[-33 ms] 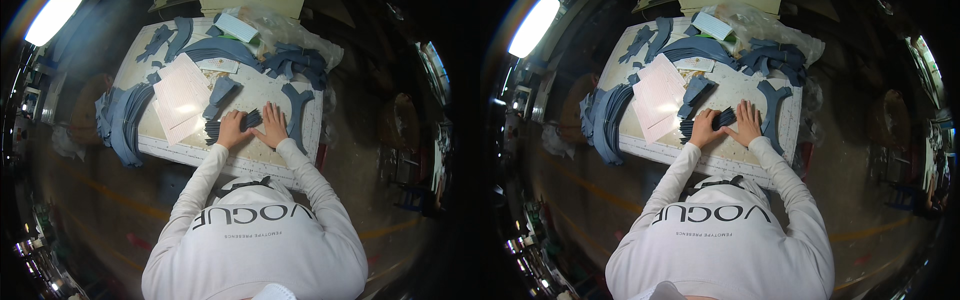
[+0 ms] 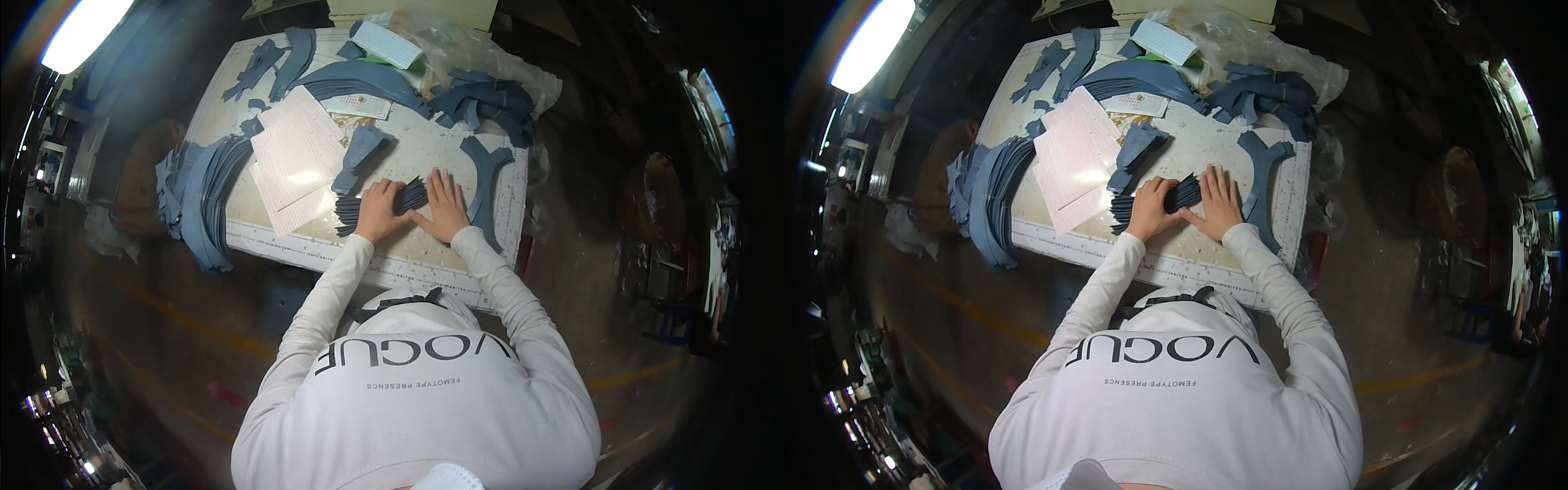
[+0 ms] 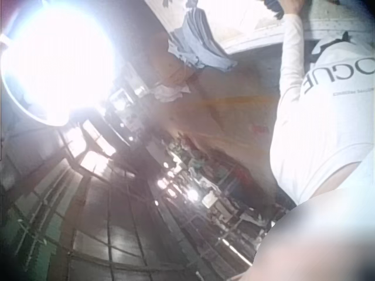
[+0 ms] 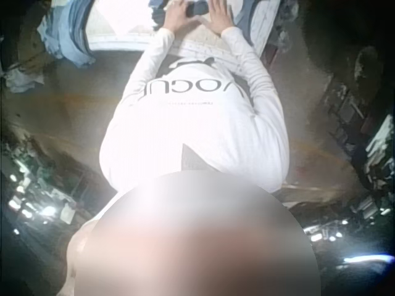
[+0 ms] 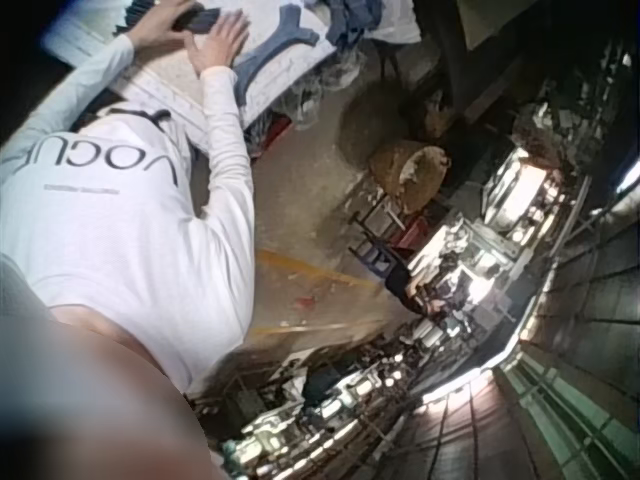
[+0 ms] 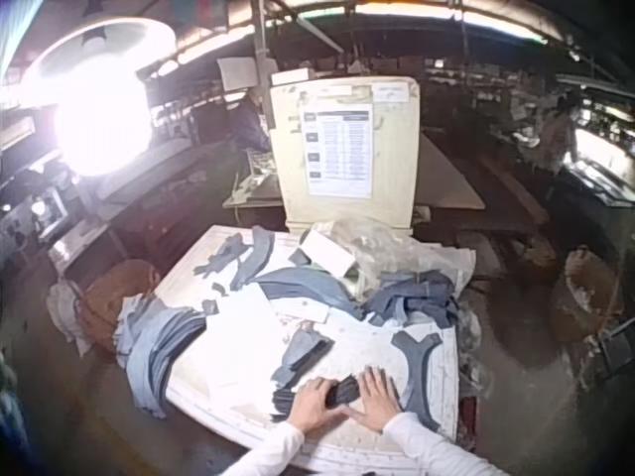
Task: The person repeatedly picks up small blue fabric pieces and white foam sheets from a table, aligns them, and places them together. The person handles the items one at a time, occasionally stacking completed pairs on the table.
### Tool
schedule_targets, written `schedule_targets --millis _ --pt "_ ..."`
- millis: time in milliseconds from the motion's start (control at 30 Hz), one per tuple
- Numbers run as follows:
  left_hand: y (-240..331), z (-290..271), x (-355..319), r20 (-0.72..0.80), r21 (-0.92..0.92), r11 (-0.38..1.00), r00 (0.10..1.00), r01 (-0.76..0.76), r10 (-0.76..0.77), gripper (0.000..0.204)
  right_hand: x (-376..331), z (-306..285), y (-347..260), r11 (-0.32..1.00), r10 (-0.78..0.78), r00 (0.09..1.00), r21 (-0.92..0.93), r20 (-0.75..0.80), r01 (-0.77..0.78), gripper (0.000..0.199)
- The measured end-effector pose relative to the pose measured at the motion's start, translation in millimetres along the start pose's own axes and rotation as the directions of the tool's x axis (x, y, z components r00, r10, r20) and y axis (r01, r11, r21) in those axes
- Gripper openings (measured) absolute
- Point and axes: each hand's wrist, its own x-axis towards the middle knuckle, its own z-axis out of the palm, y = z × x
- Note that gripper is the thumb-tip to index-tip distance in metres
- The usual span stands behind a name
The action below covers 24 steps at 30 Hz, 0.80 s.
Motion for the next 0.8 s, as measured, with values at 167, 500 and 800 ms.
schedule_targets --millis 167,500,800 --pt "2.0 -1.9 0.9 0.023 0.005 0.999 0.999 -0.042 0.042 0.046 9.0 -4.8 1.5 0.998 0.001 1.000 0.067 -0.028 0.001 0.095" --pt "-7.6 -0.9 2.9 -0.016 0.007 0.995 0.995 -0.102 0.102 0.038 12.3 -17.3 -22.1 0.994 -0.083 0.989 0.085 0.124 0.072 0.073" --pt "-9.7 -11.8 -7.5 0.022 -0.026 0.998 0.998 -0.064 0.065 0.038 192.2 -64.3 -14.4 0.921 -0.212 0.878 0.212 -0.429 0.326 0.009"
